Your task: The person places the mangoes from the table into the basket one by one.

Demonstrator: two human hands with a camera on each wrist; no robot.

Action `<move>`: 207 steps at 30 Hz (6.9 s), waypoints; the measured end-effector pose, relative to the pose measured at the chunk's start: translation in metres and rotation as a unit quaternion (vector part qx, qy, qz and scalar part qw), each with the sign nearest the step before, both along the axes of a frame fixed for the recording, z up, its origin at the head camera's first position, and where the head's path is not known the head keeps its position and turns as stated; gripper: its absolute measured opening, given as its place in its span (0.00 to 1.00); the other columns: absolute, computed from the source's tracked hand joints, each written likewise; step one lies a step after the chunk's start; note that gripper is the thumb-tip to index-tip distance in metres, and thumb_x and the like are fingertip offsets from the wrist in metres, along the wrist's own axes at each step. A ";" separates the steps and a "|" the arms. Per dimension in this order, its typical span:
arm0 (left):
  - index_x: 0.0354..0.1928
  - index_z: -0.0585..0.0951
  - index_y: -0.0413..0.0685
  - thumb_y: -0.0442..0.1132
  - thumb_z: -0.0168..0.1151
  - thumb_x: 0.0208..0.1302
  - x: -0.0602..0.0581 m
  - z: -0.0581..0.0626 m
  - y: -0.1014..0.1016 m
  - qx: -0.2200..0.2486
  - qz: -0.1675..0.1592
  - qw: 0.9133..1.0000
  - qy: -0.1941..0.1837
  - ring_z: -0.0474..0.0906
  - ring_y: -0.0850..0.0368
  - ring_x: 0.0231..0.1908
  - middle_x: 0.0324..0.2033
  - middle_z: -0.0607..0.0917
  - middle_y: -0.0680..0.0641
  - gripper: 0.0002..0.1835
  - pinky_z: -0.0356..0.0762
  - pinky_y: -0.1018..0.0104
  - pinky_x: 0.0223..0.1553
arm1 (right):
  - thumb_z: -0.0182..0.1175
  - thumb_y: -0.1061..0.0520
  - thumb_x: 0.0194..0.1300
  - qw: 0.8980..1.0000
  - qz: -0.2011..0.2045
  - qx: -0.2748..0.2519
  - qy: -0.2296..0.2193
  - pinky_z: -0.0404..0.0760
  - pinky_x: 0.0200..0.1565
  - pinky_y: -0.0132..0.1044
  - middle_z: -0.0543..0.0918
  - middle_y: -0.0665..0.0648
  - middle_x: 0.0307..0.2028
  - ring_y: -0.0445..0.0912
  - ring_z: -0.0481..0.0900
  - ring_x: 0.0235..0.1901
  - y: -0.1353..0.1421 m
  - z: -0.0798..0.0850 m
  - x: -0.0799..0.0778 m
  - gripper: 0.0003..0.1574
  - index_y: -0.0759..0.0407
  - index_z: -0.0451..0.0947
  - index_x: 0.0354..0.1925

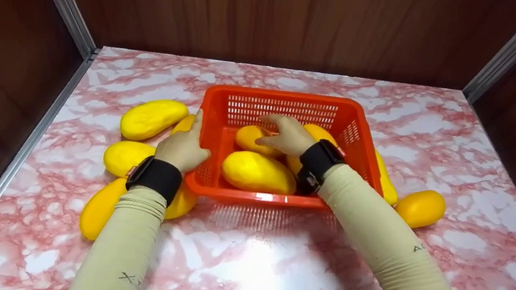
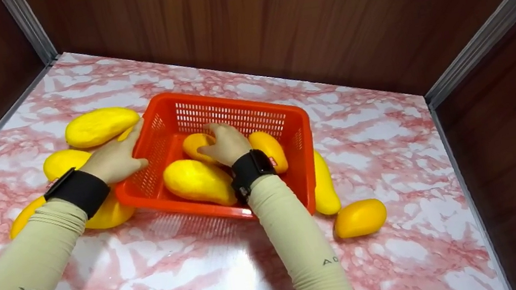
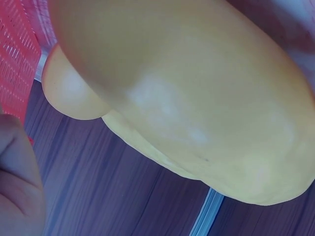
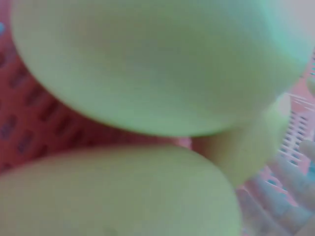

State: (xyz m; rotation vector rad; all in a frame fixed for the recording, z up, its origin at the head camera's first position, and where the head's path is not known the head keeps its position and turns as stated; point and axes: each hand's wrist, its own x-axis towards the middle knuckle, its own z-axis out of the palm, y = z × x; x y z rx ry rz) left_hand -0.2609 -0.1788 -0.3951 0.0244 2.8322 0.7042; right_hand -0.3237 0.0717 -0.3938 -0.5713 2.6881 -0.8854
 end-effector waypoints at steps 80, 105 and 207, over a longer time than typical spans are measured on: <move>0.80 0.36 0.58 0.45 0.55 0.62 0.001 0.002 -0.001 -0.011 -0.014 1.000 0.001 0.80 0.41 0.39 0.36 0.82 0.38 0.51 0.75 0.50 0.43 | 0.59 0.45 0.66 0.976 -0.085 0.113 -0.168 0.83 0.47 0.50 0.67 0.81 0.64 0.63 0.78 0.54 0.210 0.010 0.026 0.55 0.73 0.44 0.75; 0.80 0.36 0.59 0.45 0.56 0.62 0.000 0.002 -0.001 -0.008 -0.013 1.000 0.002 0.79 0.42 0.37 0.33 0.81 0.39 0.51 0.74 0.51 0.43 | 0.59 0.49 0.65 0.973 -0.074 0.080 -0.205 0.82 0.37 0.44 0.62 0.81 0.65 0.55 0.79 0.45 0.206 0.001 0.030 0.62 0.62 0.27 0.77; 0.80 0.36 0.60 0.45 0.56 0.60 0.000 0.001 0.000 0.002 -0.010 1.000 0.000 0.80 0.41 0.42 0.40 0.82 0.37 0.52 0.74 0.49 0.47 | 0.70 0.38 0.57 0.968 -0.184 -0.120 0.121 0.76 0.54 0.46 0.75 0.61 0.62 0.53 0.77 0.53 0.141 0.030 0.032 0.48 0.59 0.66 0.67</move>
